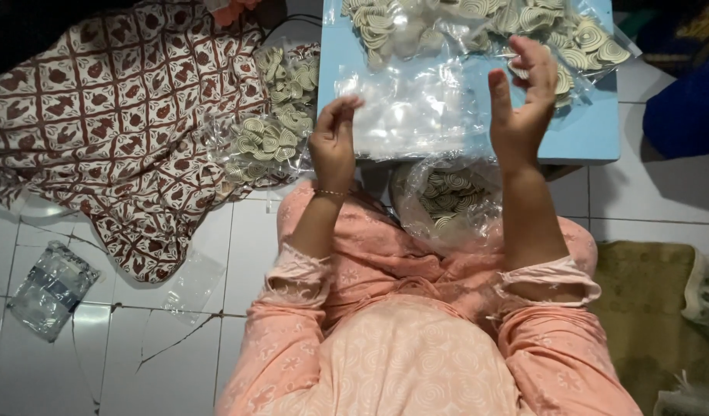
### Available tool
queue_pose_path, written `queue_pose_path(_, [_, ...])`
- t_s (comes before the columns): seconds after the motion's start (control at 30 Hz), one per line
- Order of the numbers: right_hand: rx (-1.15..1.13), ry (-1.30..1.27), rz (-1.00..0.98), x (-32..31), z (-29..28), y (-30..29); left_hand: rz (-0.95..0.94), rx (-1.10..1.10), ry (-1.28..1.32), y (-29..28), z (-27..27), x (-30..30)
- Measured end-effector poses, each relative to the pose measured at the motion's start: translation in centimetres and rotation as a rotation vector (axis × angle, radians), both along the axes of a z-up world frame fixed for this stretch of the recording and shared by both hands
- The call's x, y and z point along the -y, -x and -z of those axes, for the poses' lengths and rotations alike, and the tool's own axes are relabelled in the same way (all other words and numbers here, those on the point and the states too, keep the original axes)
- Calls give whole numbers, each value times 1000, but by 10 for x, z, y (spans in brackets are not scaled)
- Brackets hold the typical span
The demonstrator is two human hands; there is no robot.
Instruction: The person picks up decorative items from a large bag and places them into individual plastic sleeves by hand.
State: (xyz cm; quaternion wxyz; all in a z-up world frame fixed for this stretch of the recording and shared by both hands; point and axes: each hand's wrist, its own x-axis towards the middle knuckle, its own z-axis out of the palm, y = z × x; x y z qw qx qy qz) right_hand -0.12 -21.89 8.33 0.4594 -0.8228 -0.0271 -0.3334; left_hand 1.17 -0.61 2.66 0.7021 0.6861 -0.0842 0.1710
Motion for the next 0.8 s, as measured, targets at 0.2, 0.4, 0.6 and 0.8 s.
queue_pose_path(0.2, [-567,-873,-285,5,-25,-10,-83,886,-847,-25,1,5])
queue_pose_path(0.4, [-845,-536,-113,42,44,-37,331,536,-1152,-38,53,3])
queue_pose_path(0.6, [-679,-515,-180,67,127,-52,323,232,-1103,-51,64,15])
queue_pose_path(0.8, [-647,-661,-175,76,160,-57,226,67,-961,-71,86,27])
